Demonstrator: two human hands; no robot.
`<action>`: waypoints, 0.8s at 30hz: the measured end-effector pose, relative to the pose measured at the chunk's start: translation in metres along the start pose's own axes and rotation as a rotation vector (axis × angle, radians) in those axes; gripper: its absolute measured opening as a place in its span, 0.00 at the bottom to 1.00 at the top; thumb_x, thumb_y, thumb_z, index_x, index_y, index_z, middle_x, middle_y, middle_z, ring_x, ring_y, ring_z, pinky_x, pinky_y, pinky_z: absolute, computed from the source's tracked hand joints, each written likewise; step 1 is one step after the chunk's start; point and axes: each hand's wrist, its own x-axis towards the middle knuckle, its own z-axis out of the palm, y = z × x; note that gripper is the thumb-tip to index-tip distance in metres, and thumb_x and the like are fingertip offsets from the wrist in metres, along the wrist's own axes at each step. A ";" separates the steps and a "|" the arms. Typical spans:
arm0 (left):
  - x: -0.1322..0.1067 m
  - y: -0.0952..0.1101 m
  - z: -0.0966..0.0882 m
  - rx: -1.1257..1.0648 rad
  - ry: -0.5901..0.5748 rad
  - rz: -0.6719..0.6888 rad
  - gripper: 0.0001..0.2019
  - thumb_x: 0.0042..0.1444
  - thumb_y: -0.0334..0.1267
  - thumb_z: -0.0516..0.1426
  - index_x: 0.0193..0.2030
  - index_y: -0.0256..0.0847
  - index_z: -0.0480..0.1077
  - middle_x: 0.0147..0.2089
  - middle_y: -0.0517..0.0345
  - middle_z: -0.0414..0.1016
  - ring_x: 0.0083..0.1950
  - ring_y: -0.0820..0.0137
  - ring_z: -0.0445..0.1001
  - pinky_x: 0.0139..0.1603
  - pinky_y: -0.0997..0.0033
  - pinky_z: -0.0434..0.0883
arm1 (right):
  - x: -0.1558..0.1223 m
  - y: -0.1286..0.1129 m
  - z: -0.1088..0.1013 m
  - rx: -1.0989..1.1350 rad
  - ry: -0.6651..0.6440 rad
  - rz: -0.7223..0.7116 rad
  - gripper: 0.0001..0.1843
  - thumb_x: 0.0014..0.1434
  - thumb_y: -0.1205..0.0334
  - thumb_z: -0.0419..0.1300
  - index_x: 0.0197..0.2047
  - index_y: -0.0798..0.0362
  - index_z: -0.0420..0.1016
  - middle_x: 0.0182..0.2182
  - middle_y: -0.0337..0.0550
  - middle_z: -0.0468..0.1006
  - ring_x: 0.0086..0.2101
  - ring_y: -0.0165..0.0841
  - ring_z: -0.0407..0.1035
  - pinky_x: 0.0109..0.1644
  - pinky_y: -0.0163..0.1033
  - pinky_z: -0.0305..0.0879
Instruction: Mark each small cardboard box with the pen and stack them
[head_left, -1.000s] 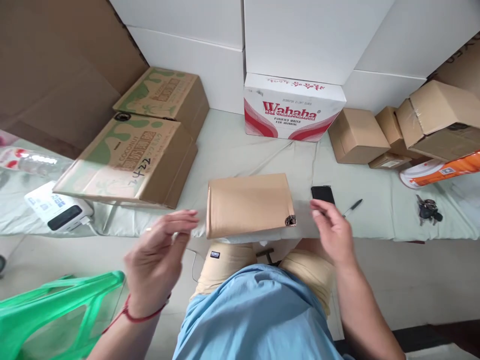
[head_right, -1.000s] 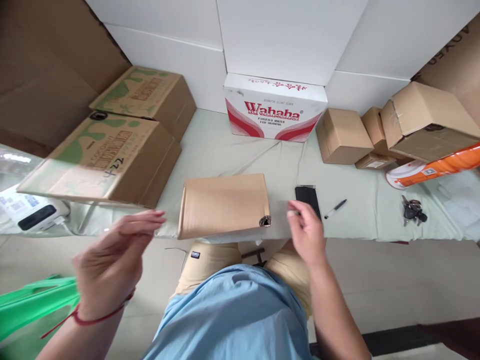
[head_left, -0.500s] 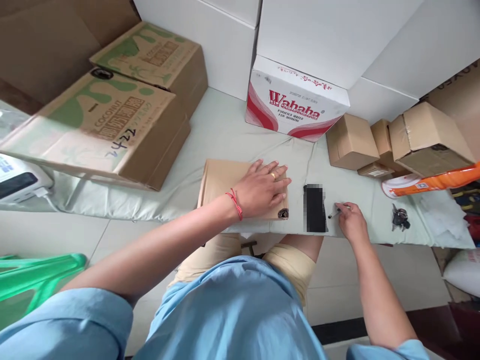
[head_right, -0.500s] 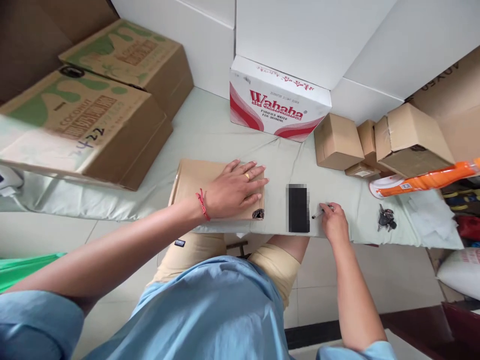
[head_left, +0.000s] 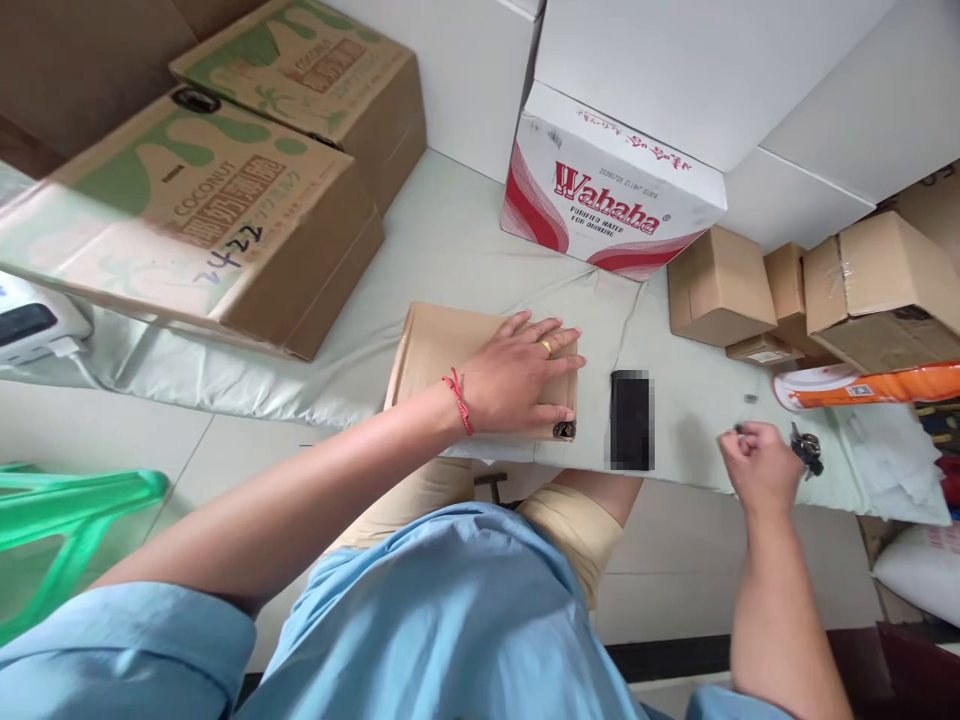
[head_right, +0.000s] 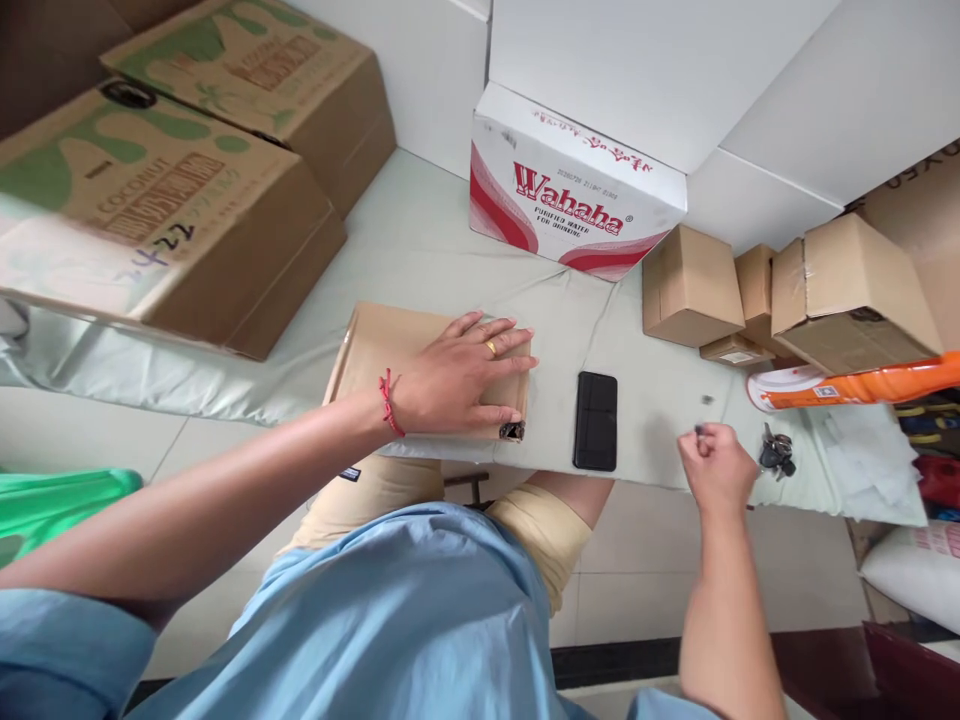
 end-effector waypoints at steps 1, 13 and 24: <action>0.000 -0.001 0.000 -0.002 0.002 0.004 0.34 0.67 0.58 0.64 0.74 0.43 0.72 0.84 0.40 0.60 0.84 0.41 0.55 0.84 0.34 0.44 | -0.007 -0.003 -0.005 0.158 0.115 0.063 0.10 0.52 0.54 0.65 0.33 0.46 0.69 0.22 0.33 0.64 0.25 0.34 0.59 0.32 0.41 0.55; 0.000 0.000 -0.011 0.045 -0.077 -0.031 0.35 0.66 0.58 0.66 0.75 0.46 0.72 0.85 0.44 0.58 0.85 0.44 0.55 0.83 0.37 0.50 | -0.136 -0.152 0.028 1.227 -0.306 0.126 0.10 0.63 0.54 0.70 0.45 0.49 0.79 0.29 0.39 0.83 0.22 0.26 0.67 0.24 0.30 0.59; 0.001 0.001 -0.012 0.050 -0.091 -0.030 0.33 0.68 0.54 0.65 0.76 0.46 0.71 0.86 0.44 0.56 0.85 0.43 0.54 0.83 0.36 0.50 | -0.166 -0.185 0.040 0.659 -0.115 -0.423 0.02 0.70 0.64 0.63 0.45 0.49 0.77 0.22 0.30 0.75 0.20 0.26 0.69 0.27 0.31 0.68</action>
